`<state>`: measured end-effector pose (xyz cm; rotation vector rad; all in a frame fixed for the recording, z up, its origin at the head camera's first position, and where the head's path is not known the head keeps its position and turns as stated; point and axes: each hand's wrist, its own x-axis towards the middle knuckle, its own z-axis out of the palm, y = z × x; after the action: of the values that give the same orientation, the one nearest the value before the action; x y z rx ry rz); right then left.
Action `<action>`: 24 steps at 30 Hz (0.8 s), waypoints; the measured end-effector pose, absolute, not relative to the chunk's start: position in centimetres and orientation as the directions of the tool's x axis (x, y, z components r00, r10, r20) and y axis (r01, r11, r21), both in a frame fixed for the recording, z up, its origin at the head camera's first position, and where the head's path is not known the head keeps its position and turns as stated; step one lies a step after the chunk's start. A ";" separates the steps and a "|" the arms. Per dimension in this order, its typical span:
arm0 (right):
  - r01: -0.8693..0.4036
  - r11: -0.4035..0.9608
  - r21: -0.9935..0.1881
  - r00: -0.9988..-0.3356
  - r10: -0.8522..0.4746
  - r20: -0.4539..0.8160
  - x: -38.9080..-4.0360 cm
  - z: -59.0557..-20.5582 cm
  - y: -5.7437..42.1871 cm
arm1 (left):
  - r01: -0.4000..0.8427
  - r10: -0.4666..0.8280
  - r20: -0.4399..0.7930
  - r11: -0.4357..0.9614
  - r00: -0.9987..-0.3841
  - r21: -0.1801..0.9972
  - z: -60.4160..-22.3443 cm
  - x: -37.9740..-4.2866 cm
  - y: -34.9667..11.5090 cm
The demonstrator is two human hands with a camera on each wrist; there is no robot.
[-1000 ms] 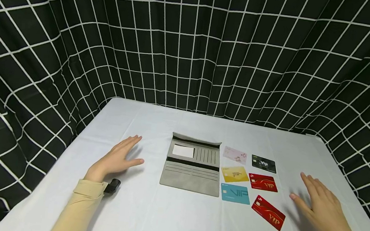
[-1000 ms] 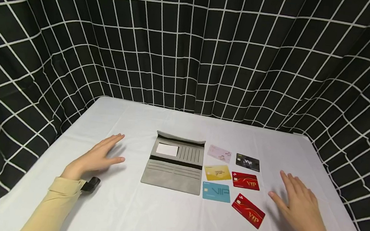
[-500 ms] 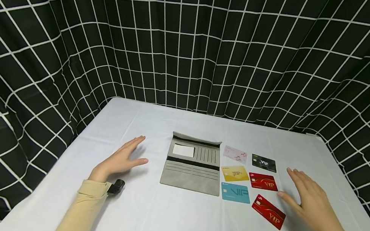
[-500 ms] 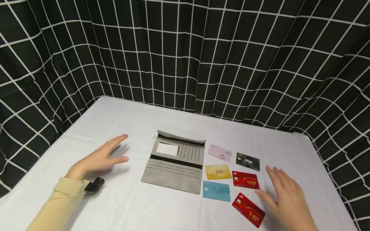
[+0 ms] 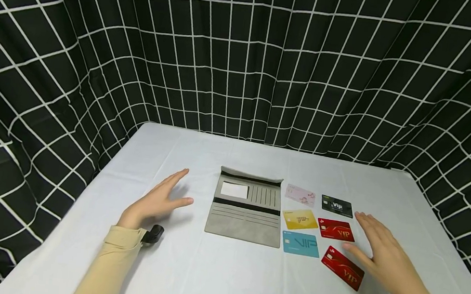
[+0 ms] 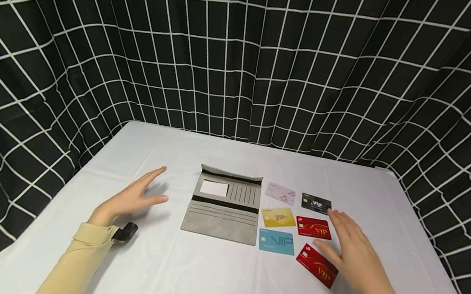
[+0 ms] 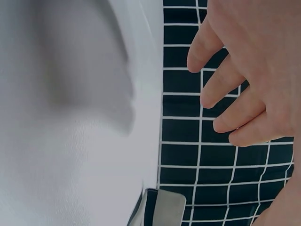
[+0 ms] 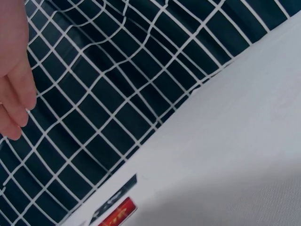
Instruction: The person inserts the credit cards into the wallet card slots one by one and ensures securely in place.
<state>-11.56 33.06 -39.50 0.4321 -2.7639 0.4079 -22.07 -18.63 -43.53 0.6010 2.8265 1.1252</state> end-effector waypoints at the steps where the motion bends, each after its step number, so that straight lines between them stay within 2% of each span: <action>1: -0.336 0.912 -0.236 -0.908 -0.246 0.339 -11.5 -39.5 32.9 | 0.335 0.368 0.099 0.659 -0.924 0.674 -43.6 -22.1 -18.5; 9: -0.365 0.904 -0.222 -0.896 -0.275 0.349 -11.7 -39.6 31.8 | 0.338 0.404 0.079 0.625 -0.911 0.703 -44.0 -22.0 -17.3; 24: -0.437 0.859 -0.266 -0.870 -0.330 0.366 -12.2 -40.8 30.7 | 0.361 0.447 0.062 0.623 -0.892 0.694 -44.5 -22.3 -15.8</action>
<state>-12.23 30.70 -40.78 0.5768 -2.7252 0.4949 -22.32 -15.76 -44.51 0.6812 2.7238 1.1258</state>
